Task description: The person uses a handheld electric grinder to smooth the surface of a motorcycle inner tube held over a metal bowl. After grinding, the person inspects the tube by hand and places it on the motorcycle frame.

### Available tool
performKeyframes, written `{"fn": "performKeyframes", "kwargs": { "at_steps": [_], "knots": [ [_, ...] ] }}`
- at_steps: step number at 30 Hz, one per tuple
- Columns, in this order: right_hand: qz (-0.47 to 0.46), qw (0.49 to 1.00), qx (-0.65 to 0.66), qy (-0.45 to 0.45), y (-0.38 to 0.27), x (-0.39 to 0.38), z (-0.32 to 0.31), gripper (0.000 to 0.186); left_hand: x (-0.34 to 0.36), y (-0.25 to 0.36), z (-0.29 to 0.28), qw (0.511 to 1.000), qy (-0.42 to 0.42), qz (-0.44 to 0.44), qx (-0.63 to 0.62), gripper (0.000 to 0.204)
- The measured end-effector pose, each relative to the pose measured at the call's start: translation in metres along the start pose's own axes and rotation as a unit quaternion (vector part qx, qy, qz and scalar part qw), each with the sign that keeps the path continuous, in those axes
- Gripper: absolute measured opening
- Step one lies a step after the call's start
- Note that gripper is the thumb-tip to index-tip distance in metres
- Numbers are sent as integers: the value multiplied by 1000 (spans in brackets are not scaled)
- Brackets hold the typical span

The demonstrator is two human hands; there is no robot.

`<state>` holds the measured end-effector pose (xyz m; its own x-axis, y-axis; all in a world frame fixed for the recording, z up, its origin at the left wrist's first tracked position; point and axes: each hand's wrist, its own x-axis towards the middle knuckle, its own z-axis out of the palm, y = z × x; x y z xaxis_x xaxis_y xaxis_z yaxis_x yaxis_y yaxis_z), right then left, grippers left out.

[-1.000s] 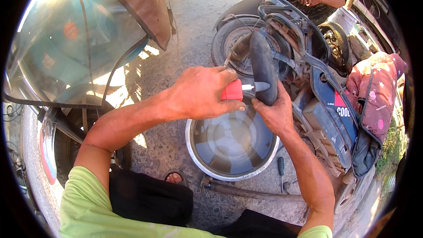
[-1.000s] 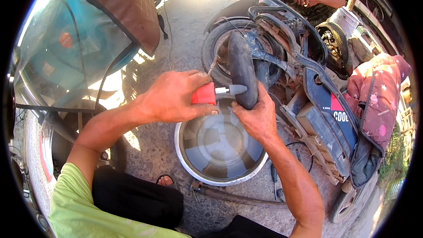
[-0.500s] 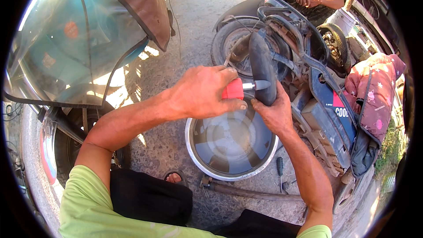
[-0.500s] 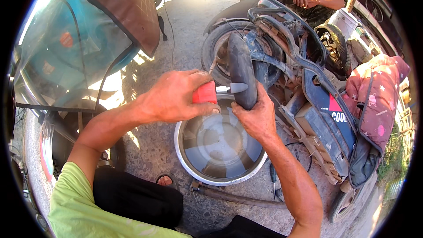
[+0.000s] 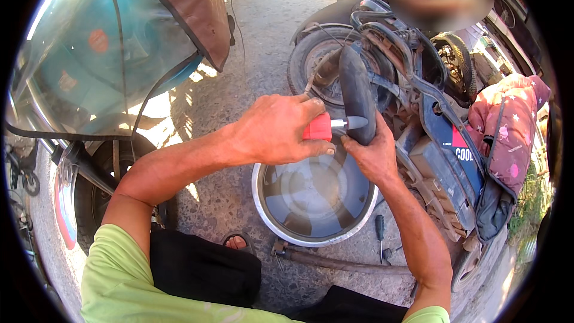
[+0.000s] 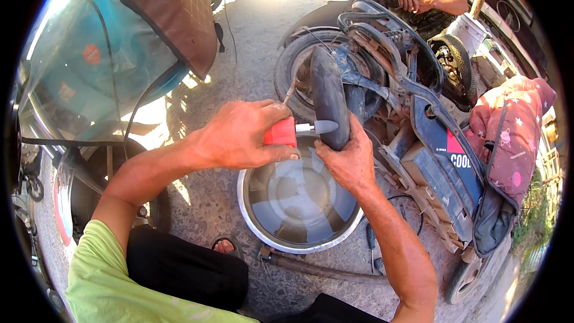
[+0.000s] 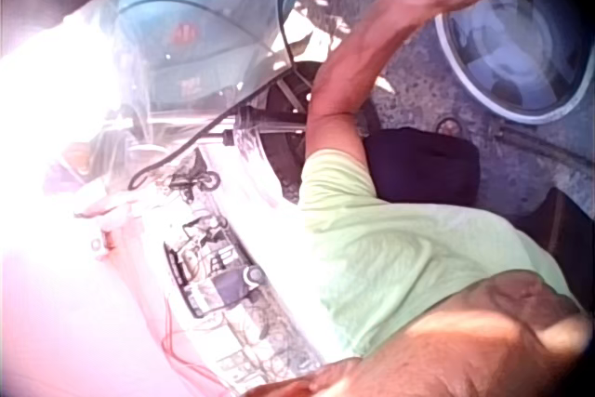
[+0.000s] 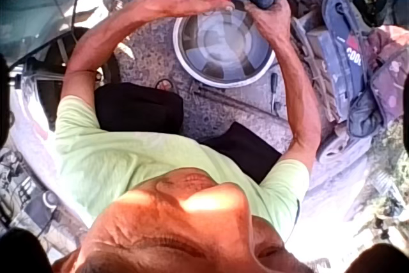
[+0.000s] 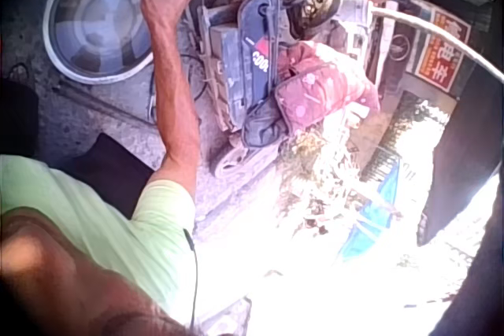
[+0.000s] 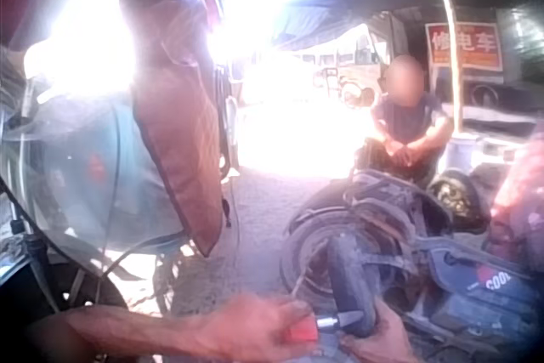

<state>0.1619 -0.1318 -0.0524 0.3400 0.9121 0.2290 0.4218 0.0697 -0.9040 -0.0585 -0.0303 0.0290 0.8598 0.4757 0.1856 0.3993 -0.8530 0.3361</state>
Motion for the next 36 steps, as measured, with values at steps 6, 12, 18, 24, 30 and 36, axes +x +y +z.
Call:
{"fn": "performKeyframes", "kwargs": {
  "at_steps": [6,12,18,24,30,36],
  "knots": [
    [7,1000,-9,-4,2,0,0,65,1,0,-6,1000,8,-12,-7,56],
    [18,1000,-10,-4,-4,0,-1,66,1,-3,-2,1000,12,-7,-8,57],
    [2,1000,-5,-4,3,0,0,66,0,-3,-2,1000,23,-3,-2,60],
    [8,1000,5,-7,2,-1,1,66,2,-11,-2,998,65,8,-2,61],
    [17,999,23,-21,6,-1,-4,69,-5,-4,1,997,3,72,-29,62],
    [31,999,27,-28,24,-7,-26,75,-4,-19,1,995,37,56,-76,59]
  ]
}}
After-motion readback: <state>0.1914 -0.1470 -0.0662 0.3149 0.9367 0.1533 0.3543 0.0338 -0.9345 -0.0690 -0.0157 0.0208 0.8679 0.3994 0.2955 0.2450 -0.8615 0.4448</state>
